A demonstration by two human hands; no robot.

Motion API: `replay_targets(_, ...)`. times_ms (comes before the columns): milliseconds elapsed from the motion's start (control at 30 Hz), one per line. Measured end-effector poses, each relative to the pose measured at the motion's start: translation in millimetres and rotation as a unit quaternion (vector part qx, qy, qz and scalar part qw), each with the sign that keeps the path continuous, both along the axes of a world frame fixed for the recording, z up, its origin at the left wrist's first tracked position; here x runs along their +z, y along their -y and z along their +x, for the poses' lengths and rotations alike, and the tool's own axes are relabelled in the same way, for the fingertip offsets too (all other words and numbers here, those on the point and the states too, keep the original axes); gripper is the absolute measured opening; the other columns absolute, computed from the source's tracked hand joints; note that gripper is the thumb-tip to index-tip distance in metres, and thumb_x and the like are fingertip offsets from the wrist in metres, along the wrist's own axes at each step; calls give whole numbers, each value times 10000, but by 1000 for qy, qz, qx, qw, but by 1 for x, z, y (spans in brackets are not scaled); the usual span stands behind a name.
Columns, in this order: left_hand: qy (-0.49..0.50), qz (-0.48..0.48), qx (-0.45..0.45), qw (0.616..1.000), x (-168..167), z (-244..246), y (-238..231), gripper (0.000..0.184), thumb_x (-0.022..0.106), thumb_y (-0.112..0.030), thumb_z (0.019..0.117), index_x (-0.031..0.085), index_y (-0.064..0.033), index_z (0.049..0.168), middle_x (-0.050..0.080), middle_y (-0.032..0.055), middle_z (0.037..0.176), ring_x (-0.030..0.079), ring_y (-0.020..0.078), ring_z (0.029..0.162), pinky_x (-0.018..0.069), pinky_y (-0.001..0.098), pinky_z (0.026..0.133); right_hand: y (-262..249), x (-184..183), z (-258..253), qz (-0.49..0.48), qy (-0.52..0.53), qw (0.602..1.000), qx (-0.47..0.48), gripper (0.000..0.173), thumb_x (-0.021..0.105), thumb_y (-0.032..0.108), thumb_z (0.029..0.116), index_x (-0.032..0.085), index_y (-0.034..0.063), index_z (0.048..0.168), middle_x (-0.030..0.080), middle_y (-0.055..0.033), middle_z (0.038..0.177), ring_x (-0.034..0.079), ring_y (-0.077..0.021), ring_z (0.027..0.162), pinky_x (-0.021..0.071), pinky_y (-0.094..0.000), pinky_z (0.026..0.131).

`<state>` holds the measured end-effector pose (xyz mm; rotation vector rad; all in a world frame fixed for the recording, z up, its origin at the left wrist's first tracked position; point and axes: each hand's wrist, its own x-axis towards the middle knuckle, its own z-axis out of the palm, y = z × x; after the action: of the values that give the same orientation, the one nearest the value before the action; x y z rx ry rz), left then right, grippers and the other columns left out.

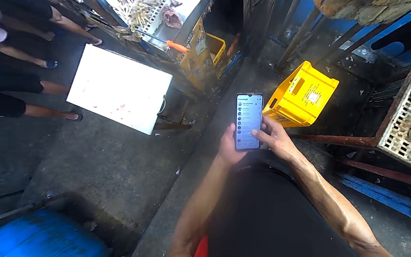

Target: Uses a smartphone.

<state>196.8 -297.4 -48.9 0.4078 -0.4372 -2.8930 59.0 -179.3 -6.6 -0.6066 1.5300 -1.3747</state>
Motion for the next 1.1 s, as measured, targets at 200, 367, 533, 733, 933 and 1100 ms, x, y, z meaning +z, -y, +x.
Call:
replay_targets(200,-1,2,-1,1000,0,2,0,632,594,-639,921,608,-156,1329,685,154,1214,675,279,1116,551,487,966,1,1,2,-2,0,1000,2,374,663,236,960,604,88,1299,742,-78,1020,733,-189,898,626,-344,785)
replay_targets(367,0,5,0,1000,1,3,0,610,586,-626,929,613,-160,1322,683,156,1225,672,282,1126,551,484,969,1,-1,4,0,-15,1000,-7,315,497,288,1054,616,105,1282,722,-65,935,709,-158,804,602,-311,698)
replay_targets(533,-5,-3,1,1000,1,3,0,627,612,-637,910,621,-163,1321,688,144,1226,674,268,1128,552,477,972,3,-3,5,3,-25,999,-24,272,500,227,1065,636,93,1259,723,-77,916,716,-179,814,611,-343,724)
replay_targets(733,2,6,2,1000,-1,5,-1,634,636,-634,893,627,-156,1309,694,148,1207,678,272,1114,553,483,962,-3,-1,3,-2,-8,1000,8,393,630,144,883,604,78,1269,720,-53,972,708,-154,843,599,-313,732)
replay_targets(933,-7,18,11,1000,1,3,-1,596,649,-575,908,629,-121,1294,692,172,1198,682,288,1110,556,484,960,1,2,3,-2,-3,1000,-8,311,599,229,978,622,76,1248,726,-53,951,711,-143,850,598,-295,746)
replay_targets(1100,-6,23,13,1000,0,1,-1,602,642,-574,913,616,-125,1313,687,174,1210,679,291,1117,557,488,958,2,2,2,-2,1,1000,-9,300,577,233,1007,627,81,1261,732,-60,965,717,-151,865,604,-307,767)
